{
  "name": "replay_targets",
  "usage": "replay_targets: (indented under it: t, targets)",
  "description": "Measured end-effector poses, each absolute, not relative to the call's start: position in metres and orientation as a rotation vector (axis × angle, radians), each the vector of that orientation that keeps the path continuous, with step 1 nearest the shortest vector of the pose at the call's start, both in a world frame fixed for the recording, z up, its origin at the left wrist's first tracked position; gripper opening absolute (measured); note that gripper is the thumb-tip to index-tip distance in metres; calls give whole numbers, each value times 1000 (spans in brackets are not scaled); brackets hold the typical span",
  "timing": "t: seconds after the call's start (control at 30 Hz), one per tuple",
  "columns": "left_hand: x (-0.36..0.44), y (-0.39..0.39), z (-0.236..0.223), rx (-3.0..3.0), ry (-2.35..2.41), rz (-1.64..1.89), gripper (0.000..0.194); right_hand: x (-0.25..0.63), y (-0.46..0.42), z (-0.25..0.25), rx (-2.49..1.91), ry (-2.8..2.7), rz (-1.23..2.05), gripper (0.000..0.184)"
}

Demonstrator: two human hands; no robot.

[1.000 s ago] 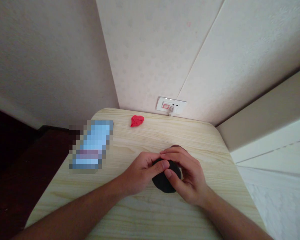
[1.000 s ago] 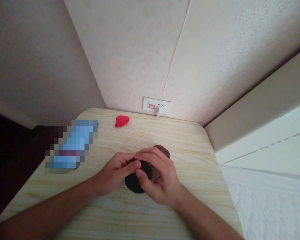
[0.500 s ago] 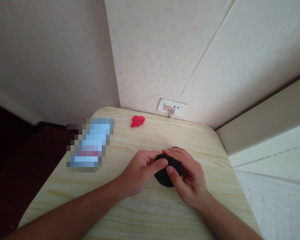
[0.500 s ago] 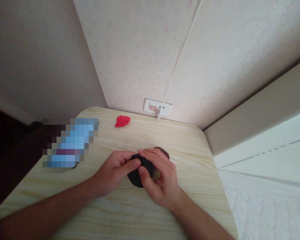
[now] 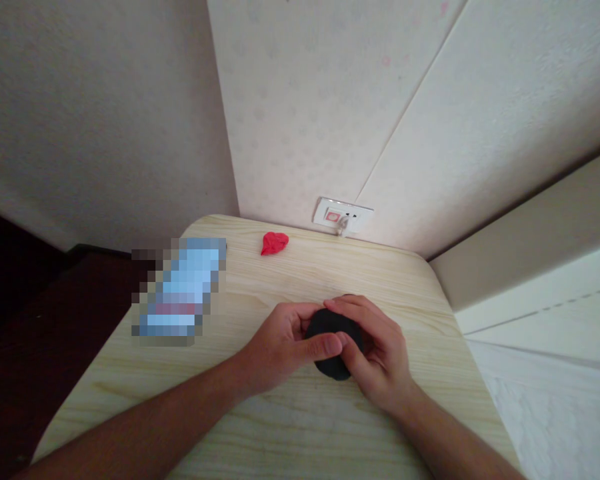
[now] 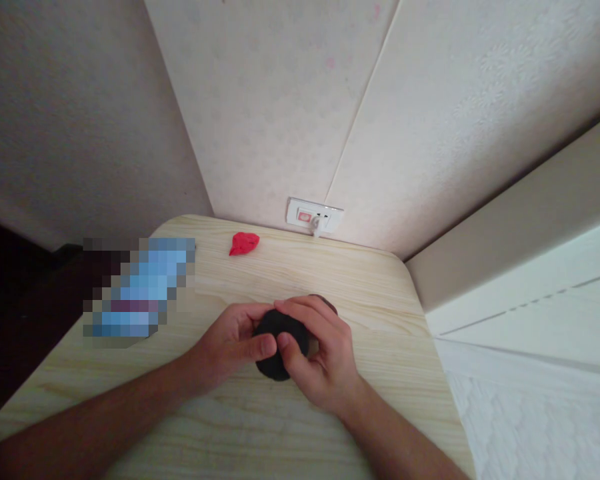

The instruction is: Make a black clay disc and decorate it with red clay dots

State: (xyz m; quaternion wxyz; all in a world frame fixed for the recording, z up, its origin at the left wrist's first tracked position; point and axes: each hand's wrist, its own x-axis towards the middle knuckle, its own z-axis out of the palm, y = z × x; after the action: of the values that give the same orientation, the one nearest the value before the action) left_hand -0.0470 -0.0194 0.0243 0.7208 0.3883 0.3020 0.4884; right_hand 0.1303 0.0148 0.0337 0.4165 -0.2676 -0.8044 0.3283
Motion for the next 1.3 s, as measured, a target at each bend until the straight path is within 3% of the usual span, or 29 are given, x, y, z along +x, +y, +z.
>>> replay_targets:
  t: [0.23,0.6,0.73,0.9,1.13,1.3]
  targets:
    - [-46,-22,26,859,633,1034,23,131,14,34,-700,-1964,851,29]
    - [-47,-19,23,874,643,1042,25,131,15,33,-657,-1962,855,30]
    - [-45,-18,20,819,646,1077,33,132,15,31,-734,-1915,811,33]
    - [-43,-17,17,868,733,1133,24,131,13,29,-751,-1932,791,49]
    - [-44,-17,19,924,754,1105,27,131,14,33,-718,-1980,752,50]
    - [-45,-17,21,909,730,1086,28,132,15,36,-690,-2007,793,33]
